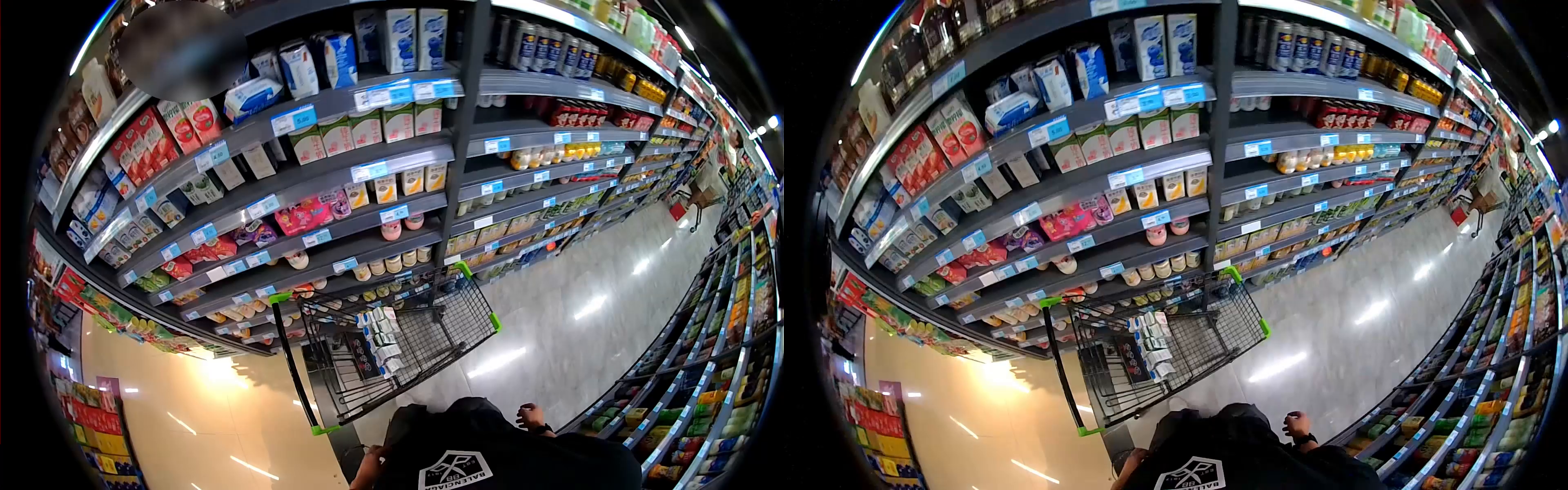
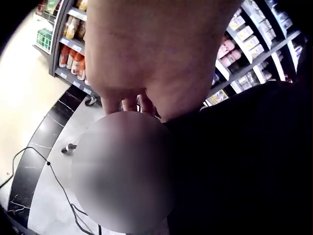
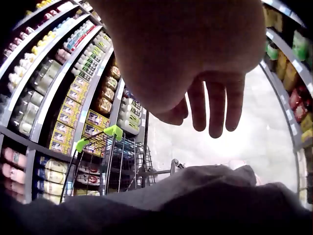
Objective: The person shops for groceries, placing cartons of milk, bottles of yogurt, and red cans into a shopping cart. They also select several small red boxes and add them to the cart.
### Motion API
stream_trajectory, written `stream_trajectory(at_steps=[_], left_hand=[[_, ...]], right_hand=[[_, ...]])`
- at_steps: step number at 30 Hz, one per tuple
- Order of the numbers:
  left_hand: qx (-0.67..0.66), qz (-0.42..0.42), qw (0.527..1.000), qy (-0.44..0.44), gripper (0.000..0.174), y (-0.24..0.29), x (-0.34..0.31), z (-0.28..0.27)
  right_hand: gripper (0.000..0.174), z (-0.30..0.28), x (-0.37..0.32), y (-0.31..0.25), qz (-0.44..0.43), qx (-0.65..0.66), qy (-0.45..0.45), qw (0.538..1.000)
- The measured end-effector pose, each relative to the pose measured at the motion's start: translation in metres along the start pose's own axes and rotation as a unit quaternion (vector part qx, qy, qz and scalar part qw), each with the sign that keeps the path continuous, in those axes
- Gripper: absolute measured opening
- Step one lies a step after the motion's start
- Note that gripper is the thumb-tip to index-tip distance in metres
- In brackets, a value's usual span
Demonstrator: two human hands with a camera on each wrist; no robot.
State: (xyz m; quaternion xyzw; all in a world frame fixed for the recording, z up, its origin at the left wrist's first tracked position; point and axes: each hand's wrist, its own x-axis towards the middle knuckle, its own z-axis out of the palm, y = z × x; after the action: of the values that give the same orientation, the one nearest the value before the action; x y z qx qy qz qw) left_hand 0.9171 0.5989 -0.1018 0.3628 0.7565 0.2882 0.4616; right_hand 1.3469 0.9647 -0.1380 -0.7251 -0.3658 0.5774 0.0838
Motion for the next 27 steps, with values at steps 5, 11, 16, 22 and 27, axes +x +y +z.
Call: stream_trajectory(at_steps=[5, 11, 16, 22, 27], left_hand=[[0.111, 0.12, 0.986, 0.022, 0.037, 0.036, 0.014, 0.026], [0.354, 0.098, 0.915, 0.166, 0.026, 0.044, 0.021, 0.107], [0.352, -0.073, 0.933, 0.004, 0.026, 0.069, 0.023, 0.137], [0.396, -0.079, 0.914, 0.035, 0.027, 0.046, 0.014, 0.201], [0.421, -0.093, 0.901, 0.044, 0.028, 0.098, -0.017, 0.206]], right_hand=[[0.038, -0.027, 0.011, -0.02, -0.024, 0.023, -0.043, 0.998], [0.036, -0.072, 0.022, -0.02, -0.079, 0.071, -0.063, 0.992], [0.038, -0.112, 0.035, 0.024, -0.033, 0.045, -0.056, 0.997], [0.033, -0.155, 0.04, 0.075, -0.008, 0.033, -0.061, 0.998], [0.034, -0.176, 0.051, 0.101, 0.019, 0.069, -0.072, 0.995]])
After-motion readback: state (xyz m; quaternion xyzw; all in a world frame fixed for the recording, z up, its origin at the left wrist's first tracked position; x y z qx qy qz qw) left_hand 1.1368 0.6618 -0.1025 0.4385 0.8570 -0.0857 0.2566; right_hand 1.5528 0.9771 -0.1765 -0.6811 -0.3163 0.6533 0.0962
